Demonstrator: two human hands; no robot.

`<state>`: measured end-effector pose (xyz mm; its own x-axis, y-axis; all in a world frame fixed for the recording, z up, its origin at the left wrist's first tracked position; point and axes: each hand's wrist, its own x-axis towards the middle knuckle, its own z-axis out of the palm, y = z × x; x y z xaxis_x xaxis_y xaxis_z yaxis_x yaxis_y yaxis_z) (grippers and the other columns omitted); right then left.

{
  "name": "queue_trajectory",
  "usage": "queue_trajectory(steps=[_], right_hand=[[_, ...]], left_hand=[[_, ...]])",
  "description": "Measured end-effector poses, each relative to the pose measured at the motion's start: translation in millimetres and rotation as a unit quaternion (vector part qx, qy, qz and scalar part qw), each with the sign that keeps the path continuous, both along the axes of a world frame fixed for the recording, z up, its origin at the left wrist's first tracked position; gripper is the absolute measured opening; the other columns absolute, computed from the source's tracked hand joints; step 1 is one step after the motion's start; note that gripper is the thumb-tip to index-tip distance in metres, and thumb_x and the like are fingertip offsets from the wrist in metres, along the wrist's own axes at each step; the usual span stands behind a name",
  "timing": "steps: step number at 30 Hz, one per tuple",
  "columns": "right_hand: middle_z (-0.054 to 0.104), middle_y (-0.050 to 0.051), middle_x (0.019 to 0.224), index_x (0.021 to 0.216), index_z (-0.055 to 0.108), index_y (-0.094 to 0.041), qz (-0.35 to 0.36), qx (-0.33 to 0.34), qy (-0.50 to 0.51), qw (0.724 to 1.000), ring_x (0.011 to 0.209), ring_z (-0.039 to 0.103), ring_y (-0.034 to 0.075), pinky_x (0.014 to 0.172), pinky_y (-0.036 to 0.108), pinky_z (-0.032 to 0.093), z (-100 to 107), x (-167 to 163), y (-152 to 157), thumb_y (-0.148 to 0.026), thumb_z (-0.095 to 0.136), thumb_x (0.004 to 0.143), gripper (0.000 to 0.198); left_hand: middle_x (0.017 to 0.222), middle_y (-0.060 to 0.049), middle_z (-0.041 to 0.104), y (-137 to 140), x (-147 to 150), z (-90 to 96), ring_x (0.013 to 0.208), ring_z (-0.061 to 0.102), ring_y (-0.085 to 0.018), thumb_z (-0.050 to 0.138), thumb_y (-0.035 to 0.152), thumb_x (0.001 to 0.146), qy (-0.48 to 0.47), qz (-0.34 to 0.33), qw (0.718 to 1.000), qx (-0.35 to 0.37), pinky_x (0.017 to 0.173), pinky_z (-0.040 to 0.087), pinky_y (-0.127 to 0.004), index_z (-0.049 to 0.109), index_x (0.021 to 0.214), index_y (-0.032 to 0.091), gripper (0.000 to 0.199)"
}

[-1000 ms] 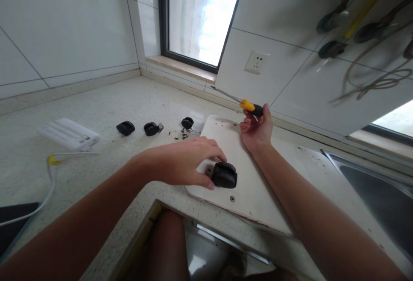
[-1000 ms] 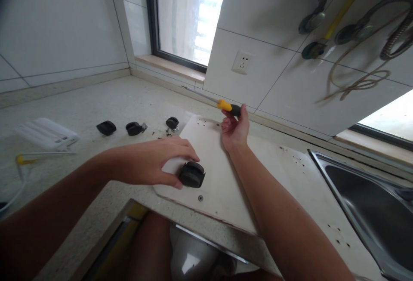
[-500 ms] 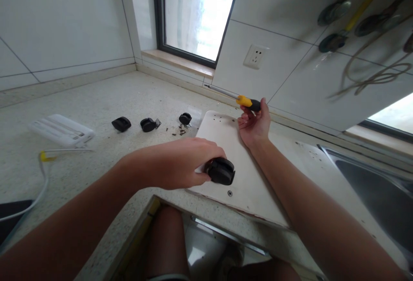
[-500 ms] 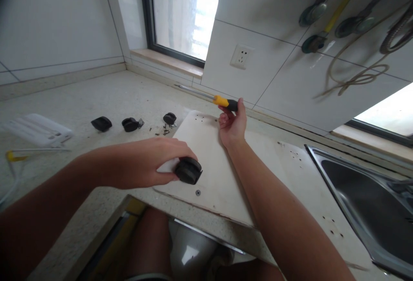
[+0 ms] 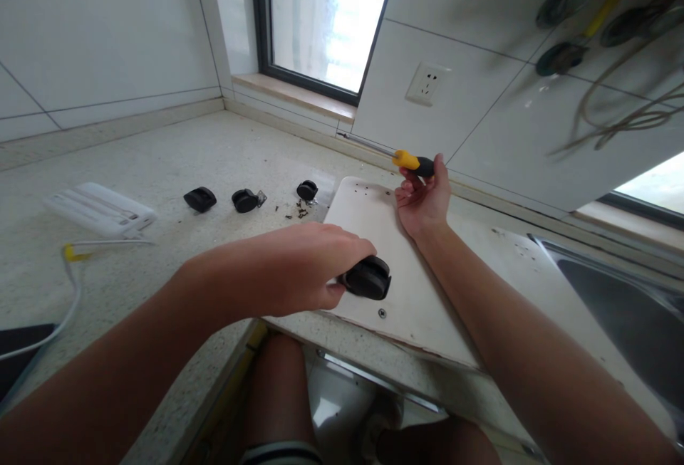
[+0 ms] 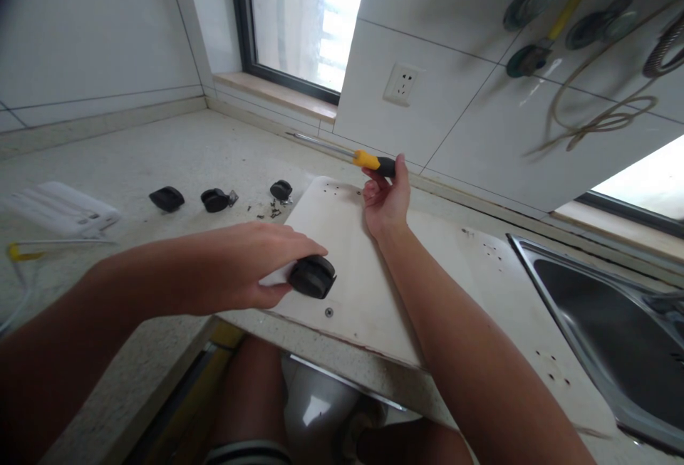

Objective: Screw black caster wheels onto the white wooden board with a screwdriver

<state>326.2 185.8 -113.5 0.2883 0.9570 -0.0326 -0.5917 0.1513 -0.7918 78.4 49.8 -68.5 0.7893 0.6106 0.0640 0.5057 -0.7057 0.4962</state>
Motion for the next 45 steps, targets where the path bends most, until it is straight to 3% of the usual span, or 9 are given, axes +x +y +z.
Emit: queue_trajectory(steps=[3,9,12,20,33,45], right_hand=[[0.077,0.001,0.078,0.090,0.065,-0.024,0.002,0.001,-0.001,1.000,0.044,0.049,0.005,0.039,0.013,0.044,-0.1,-0.1,0.1,-0.065,0.075,0.101,0.043],[0.077,0.000,0.077,0.092,0.066,-0.024,-0.002,0.000,-0.002,1.000,0.044,0.049,0.005,0.038,0.013,0.044,0.4,-1.3,-0.3,-0.063,0.065,0.107,0.042],[0.076,0.001,0.077,0.090,0.064,-0.025,0.000,0.004,-0.006,1.000,0.045,0.049,0.005,0.039,0.012,0.043,-0.1,-1.1,-0.2,-0.064,0.073,0.102,0.042],[0.076,0.001,0.077,0.089,0.064,-0.024,0.002,0.004,-0.007,1.000,0.045,0.050,0.005,0.041,0.014,0.046,-1.0,0.1,0.5,-0.063,0.072,0.103,0.042],[0.076,0.001,0.079,0.088,0.064,-0.025,0.009,0.008,-0.017,1.000,0.047,0.054,0.007,0.041,0.016,0.046,-2.7,3.0,2.3,-0.067,0.078,0.097,0.045],[0.075,0.002,0.074,0.084,0.065,-0.023,0.002,-0.001,-0.006,1.000,0.043,0.047,0.005,0.039,0.014,0.043,3.5,-2.0,-2.5,-0.061,0.064,0.109,0.045]], left_hand=[[0.118,-0.008,0.084,-1.4,-0.4,-0.3,0.110,0.079,-0.031,0.072,0.014,0.095,0.002,0.005,1.000,0.002,0.100,0.056,-0.039,0.077,0.127,0.026,0.034],[0.125,-0.007,0.084,2.7,-2.4,-5.9,0.118,0.080,-0.030,0.073,0.013,0.095,-0.020,-0.008,1.000,0.014,0.104,0.057,-0.038,0.077,0.129,0.029,0.038],[0.131,-0.006,0.084,6.5,-4.6,-8.5,0.124,0.079,-0.030,0.072,0.014,0.096,-0.034,-0.022,0.999,0.008,0.103,0.057,-0.037,0.076,0.133,0.031,0.041],[0.159,-0.004,0.073,8.9,-19.2,-4.4,0.141,0.073,-0.027,0.077,0.010,0.091,-0.039,-0.019,0.998,-0.054,0.119,0.051,-0.035,0.061,0.164,0.035,0.079],[0.138,-0.002,0.083,15.3,-16.1,-7.1,0.123,0.079,-0.028,0.074,0.007,0.086,-0.055,-0.020,0.997,-0.055,0.103,0.056,-0.034,0.077,0.139,0.037,0.061],[0.130,-0.001,0.083,15.8,-17.1,-5.9,0.116,0.078,-0.025,0.076,0.010,0.089,-0.021,-0.015,0.998,-0.051,0.099,0.054,-0.033,0.075,0.133,0.033,0.050]])
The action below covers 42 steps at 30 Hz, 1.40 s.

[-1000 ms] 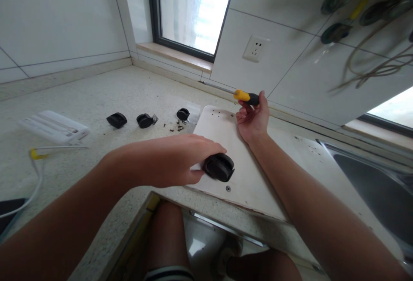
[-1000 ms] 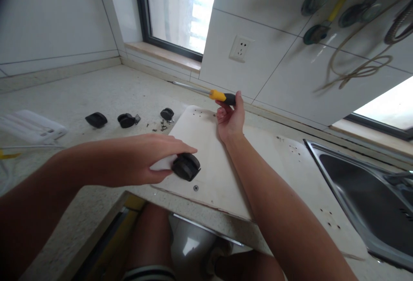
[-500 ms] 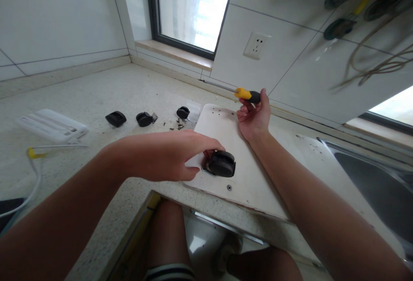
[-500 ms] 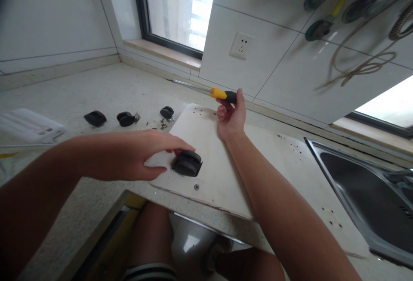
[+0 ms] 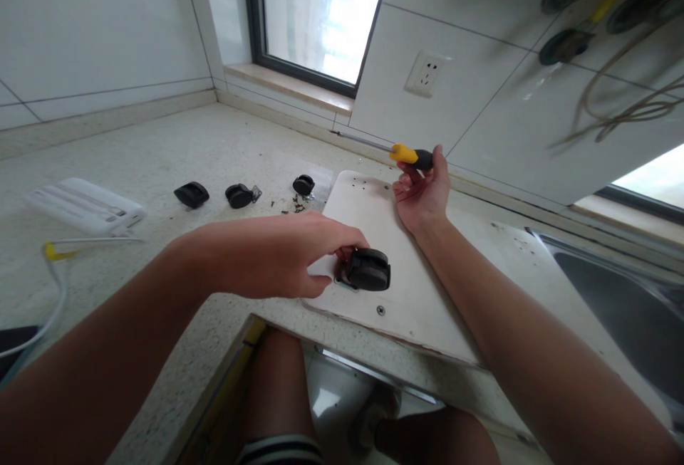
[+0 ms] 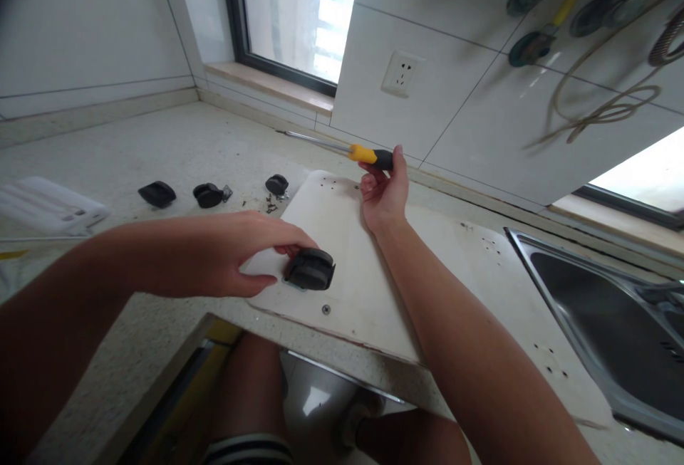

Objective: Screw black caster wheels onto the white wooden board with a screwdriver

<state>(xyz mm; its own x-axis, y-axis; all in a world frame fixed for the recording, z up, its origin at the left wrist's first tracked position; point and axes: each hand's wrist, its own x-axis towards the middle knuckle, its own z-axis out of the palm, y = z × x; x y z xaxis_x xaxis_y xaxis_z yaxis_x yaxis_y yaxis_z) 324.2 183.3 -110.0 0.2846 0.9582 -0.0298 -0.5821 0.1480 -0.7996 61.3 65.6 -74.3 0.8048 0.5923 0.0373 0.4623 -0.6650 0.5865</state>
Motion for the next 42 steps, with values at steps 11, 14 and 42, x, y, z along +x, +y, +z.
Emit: queue_trajectory(steps=[11,14,42], right_hand=[[0.075,0.000,0.079,0.088,0.067,-0.023,0.012,0.018,0.014,1.000,0.043,0.050,0.004,0.040,0.015,0.044,-11.1,6.8,10.4,-0.069,0.078,0.096,0.047],[0.074,0.000,0.077,0.087,0.069,-0.023,0.016,0.024,0.025,0.999,0.042,0.049,0.003,0.039,0.014,0.042,-10.3,8.5,10.8,-0.067,0.074,0.099,0.046],[0.044,-0.002,0.044,0.071,0.073,-0.030,0.014,0.315,-0.324,0.892,0.033,0.030,0.014,0.036,0.038,0.017,122.7,-1.3,-110.6,-0.069,0.068,0.088,0.043]], left_hand=[[0.128,-0.001,0.082,2.5,1.4,3.7,0.114,0.076,-0.021,0.075,0.012,0.093,0.025,-0.016,1.000,-0.010,0.098,0.052,-0.029,0.073,0.138,0.028,0.048],[0.130,-0.001,0.081,5.3,0.5,5.5,0.116,0.075,-0.021,0.075,0.011,0.093,0.024,-0.021,0.999,-0.020,0.098,0.052,-0.027,0.074,0.136,0.026,0.046],[0.132,-0.007,0.070,17.6,6.6,3.0,0.110,0.070,-0.022,0.076,0.024,0.095,-0.024,-0.074,0.996,-0.043,0.099,0.052,-0.032,0.057,0.167,0.033,0.075]])
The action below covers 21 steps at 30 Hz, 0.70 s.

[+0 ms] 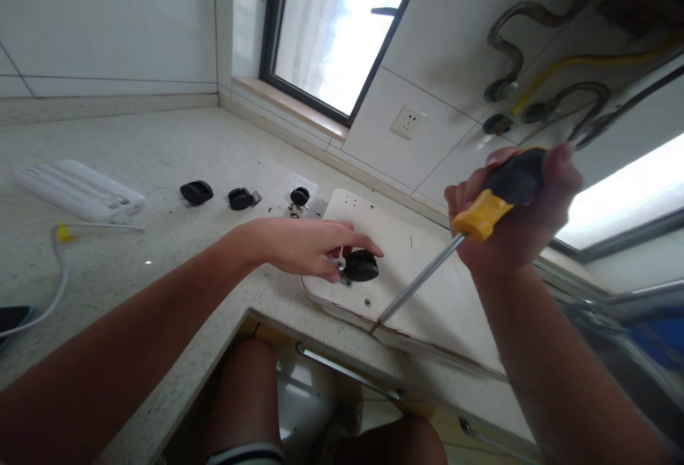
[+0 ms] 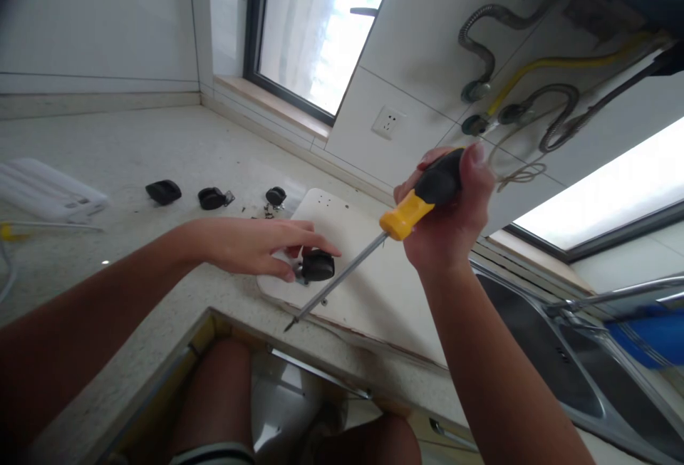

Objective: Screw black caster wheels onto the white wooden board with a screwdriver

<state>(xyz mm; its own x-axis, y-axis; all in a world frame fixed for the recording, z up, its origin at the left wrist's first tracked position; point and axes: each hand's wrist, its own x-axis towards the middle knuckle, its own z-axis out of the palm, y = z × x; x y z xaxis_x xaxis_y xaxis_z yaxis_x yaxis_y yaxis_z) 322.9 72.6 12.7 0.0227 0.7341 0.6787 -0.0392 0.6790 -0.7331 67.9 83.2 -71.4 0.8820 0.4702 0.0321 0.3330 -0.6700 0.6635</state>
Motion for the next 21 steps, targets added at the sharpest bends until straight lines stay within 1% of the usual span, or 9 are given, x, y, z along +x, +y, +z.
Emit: queue_trajectory(steps=[2,4,6,8,11,13,15,18,21], right_hand=[[0.047,-0.002,0.047,0.070,0.074,-0.029,-0.036,0.017,0.008,0.999,0.034,0.036,0.013,0.034,0.035,0.018,-3.3,-1.5,-4.2,-0.065,0.070,0.090,0.042],[0.051,-0.003,0.053,0.072,0.076,-0.028,-0.063,0.039,0.000,0.997,0.037,0.042,0.013,0.032,0.033,0.023,-6.3,-3.0,-8.4,-0.063,0.072,0.093,0.041],[0.058,-0.003,0.061,0.074,0.078,-0.027,-0.078,0.061,-0.010,0.995,0.039,0.047,0.012,0.028,0.031,0.025,-8.2,-5.0,-13.8,-0.060,0.076,0.094,0.039],[0.062,-0.003,0.066,0.077,0.080,-0.026,-0.080,0.083,-0.027,0.993,0.038,0.048,0.011,0.026,0.030,0.025,-9.3,-7.8,-20.2,-0.054,0.080,0.094,0.033],[0.063,-0.002,0.069,0.084,0.083,-0.026,-0.092,0.139,-0.093,0.982,0.040,0.050,0.009,0.028,0.030,0.030,-11.1,-13.3,-30.1,-0.047,0.082,0.098,0.026],[0.064,-0.002,0.071,0.089,0.083,-0.029,-0.112,0.170,-0.148,0.968,0.045,0.055,0.011,0.031,0.031,0.032,-12.9,-17.3,-36.7,-0.049,0.080,0.102,0.023],[0.065,-0.001,0.071,0.092,0.083,-0.033,-0.143,0.177,-0.192,0.955,0.048,0.057,0.013,0.035,0.034,0.033,-14.8,-20.8,-43.4,-0.051,0.079,0.102,0.021],[0.068,-0.001,0.073,0.093,0.082,-0.037,-0.181,0.188,-0.242,0.935,0.053,0.057,0.017,0.044,0.040,0.038,-15.6,-24.1,-53.5,-0.054,0.080,0.099,0.018],[0.072,-0.001,0.077,0.096,0.080,-0.039,-0.185,0.190,-0.290,0.920,0.058,0.060,0.020,0.050,0.043,0.042,-11.4,-24.7,-63.1,-0.054,0.080,0.098,0.015]], left_hand=[[0.127,-0.007,0.071,0.1,-1.9,0.7,0.111,0.070,-0.023,0.072,0.024,0.097,-0.009,0.011,1.000,0.003,0.099,0.052,-0.033,0.062,0.162,0.029,0.065],[0.127,-0.008,0.072,0.2,-4.0,1.9,0.113,0.070,-0.024,0.071,0.025,0.097,-0.015,0.035,0.999,0.012,0.098,0.052,-0.033,0.068,0.150,0.024,0.053],[0.133,-0.009,0.073,0.3,-5.7,3.2,0.116,0.070,-0.024,0.074,0.025,0.096,-0.017,0.063,0.998,0.025,0.099,0.052,-0.033,0.071,0.139,0.022,0.044],[0.137,-0.008,0.074,0.7,-6.7,3.9,0.119,0.071,-0.024,0.076,0.025,0.094,-0.017,0.086,0.996,0.033,0.099,0.052,-0.033,0.072,0.133,0.022,0.039],[0.131,-0.006,0.078,2.7,-6.9,3.0,0.117,0.074,-0.024,0.079,0.024,0.093,-0.023,0.093,0.995,0.018,0.096,0.053,-0.032,0.073,0.129,0.024,0.036],[0.129,-0.006,0.080,4.8,-6.9,1.6,0.114,0.075,-0.023,0.079,0.023,0.093,-0.035,0.089,0.995,0.001,0.093,0.055,-0.032,0.074,0.125,0.023,0.032],[0.130,-0.007,0.080,6.8,-7.1,0.3,0.112,0.077,-0.023,0.080,0.021,0.093,-0.045,0.084,0.995,-0.011,0.090,0.056,-0.031,0.075,0.127,0.023,0.035],[0.130,-0.006,0.081,8.4,-7.2,-0.5,0.111,0.077,-0.021,0.078,0.019,0.095,-0.049,0.076,0.996,-0.013,0.090,0.057,-0.030,0.072,0.143,0.027,0.049],[0.127,-0.006,0.083,8.4,-6.9,-0.1,0.109,0.078,-0.021,0.076,0.015,0.097,-0.045,0.067,0.997,-0.010,0.091,0.057,-0.031,0.076,0.141,0.027,0.045]])
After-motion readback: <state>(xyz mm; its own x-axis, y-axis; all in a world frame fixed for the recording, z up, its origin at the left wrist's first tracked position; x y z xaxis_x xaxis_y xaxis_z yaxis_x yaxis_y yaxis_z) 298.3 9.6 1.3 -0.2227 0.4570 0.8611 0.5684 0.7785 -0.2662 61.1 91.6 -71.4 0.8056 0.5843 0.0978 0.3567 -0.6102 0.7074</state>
